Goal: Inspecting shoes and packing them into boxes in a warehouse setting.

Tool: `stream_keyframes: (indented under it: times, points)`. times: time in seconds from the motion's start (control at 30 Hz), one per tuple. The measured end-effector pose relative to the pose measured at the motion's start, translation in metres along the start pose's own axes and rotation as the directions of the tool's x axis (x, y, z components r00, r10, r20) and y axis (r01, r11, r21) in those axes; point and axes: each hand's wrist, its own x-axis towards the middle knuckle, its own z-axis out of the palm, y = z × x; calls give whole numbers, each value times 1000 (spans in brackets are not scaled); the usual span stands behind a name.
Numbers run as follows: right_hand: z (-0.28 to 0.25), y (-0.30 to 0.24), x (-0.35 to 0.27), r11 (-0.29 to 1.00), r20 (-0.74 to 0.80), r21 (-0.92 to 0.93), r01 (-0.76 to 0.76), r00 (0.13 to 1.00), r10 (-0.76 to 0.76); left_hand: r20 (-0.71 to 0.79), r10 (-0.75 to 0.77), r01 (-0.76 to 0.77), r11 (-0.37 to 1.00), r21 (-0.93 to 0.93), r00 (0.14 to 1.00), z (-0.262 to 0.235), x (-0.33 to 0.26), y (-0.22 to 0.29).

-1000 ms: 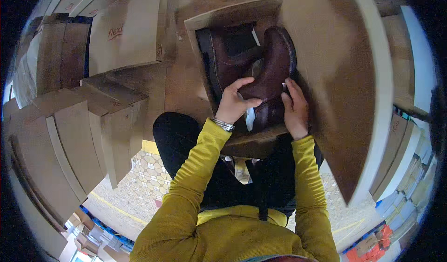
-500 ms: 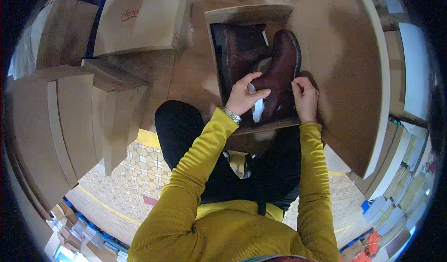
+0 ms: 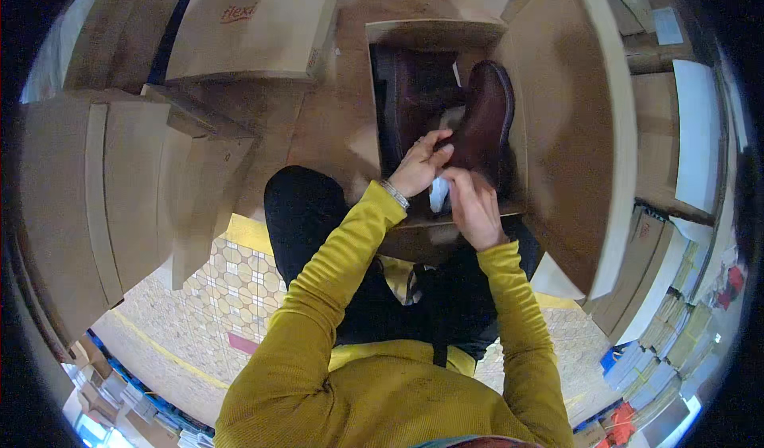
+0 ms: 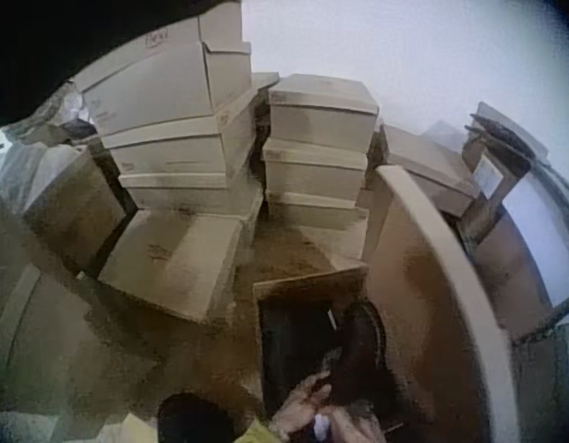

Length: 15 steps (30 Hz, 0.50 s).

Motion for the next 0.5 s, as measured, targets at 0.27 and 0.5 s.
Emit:
stream_keyframes:
  times: [0.27,0.5]
  points:
    - [8,-19,-110,969,337,56,-239,918,207,190,-143,198,929,-312,971,-21,-19,15]
    - [-10,-53,-118,900,-301,114,-422,848,436,-320,-51,-45,958,-285,946,-28,-31,-1]
